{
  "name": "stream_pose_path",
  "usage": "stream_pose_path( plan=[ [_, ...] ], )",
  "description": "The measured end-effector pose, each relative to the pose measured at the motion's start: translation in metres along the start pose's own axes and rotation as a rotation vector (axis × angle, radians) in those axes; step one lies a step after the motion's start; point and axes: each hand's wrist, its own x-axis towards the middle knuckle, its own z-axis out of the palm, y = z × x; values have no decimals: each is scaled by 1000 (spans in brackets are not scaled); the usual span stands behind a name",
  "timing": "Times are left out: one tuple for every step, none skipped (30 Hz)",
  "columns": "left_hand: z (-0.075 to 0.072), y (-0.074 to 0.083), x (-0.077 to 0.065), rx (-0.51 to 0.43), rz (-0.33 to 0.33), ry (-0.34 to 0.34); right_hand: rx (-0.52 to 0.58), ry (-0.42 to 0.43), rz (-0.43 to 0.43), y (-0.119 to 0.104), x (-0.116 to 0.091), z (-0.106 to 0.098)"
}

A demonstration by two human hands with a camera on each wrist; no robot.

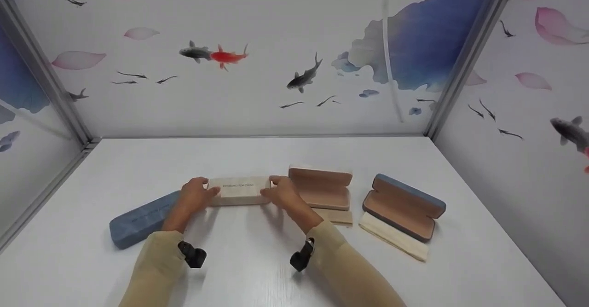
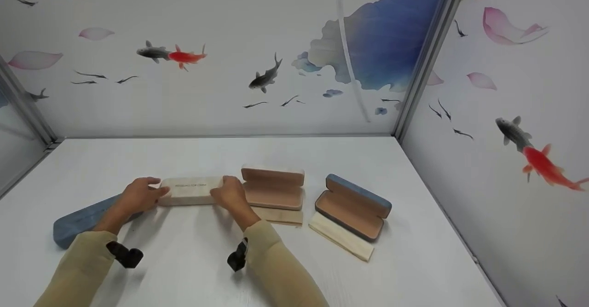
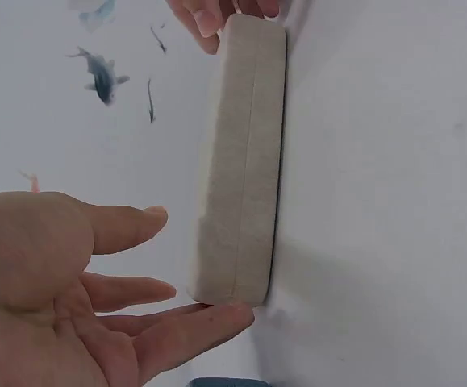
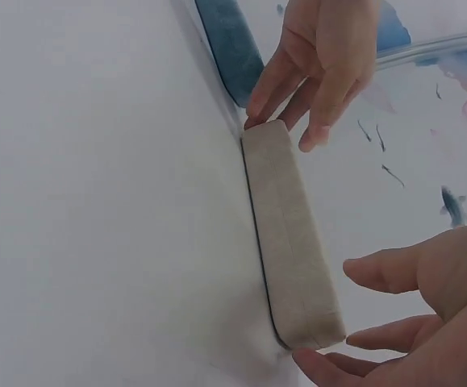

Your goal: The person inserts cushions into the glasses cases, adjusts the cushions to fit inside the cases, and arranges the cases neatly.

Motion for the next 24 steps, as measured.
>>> stream_pose_path(
  plan=[
    [-2, 6, -7, -16, 0, 3, 5, -3, -15, 0, -3, -4],
    [-5, 13, -14, -33, 0, 10, 9, -8, -37, 0, -6, -8],
    [-8, 20, -21, -48, 0, 20, 23, -14, -56, 0, -9, -12],
    [-13, 30, -29, -71, -19, 14, 33, -23, -76, 0, -13, -16],
    [-16, 37, -35, -81, -19, 28, 45, -29, -103, -1, -16, -21],
    [-18, 43, -40, -88, -14, 45, 55, -34, -125, -2, -18, -26],
    [-20, 48, -43, -100, -16, 61, 66, -39, -141, -2, -21, -31],
    [-22, 54, -47, -114, -18, 68, 77, -43, -155, -3, -24, -35],
    [-22, 59, -50, -136, -18, 69, 87, -45, -163, -3, -27, -40],
    [-23, 63, -52, -163, -19, 64, 90, -43, -165, -3, -29, -45],
    [-23, 67, -55, -190, -17, 60, 91, -34, -169, -4, -32, -49],
    [-23, 71, -57, -218, -12, 56, 91, -26, -174, -4, -35, -54],
    [-23, 76, -59, -245, -8, 49, 88, -17, -183, -3, -37, -59],
    [-23, 80, -62, -274, -4, 43, 83, -7, -191, -3, -40, -63],
    [-23, 83, -64, -294, 6, 42, 86, -1, -192, -3, -43, -68],
    [-23, 87, -65, -309, 13, 45, 84, 8, -199, -2, -46, -73],
    [-23, 91, -67, -319, 20, 50, 79, 16, -207, -2, -48, -77],
    [-23, 95, -69, -326, 24, 55, 72, 21, -221, 0, -51, -82],
    [-23, 99, -71, -334, 27, 59, 64, 28, -230, 0, -53, -86],
    [-22, 102, -72, -341, 28, 62, 55, 37, -239, 1, -55, -91],
    [-22, 106, -72, -346, 29, 65, 46, 45, -247, 2, -57, -96],
    [-21, 110, -73, -356, 27, 65, 33, 53, -259, 2, -59, -101],
    [-19, 113, -73, -366, 27, 64, 24, 56, -266, 3, -60, -106],
    [-17, 117, -73, -377, 27, 64, 15, 56, -274, 5, -62, -112]
  ],
)
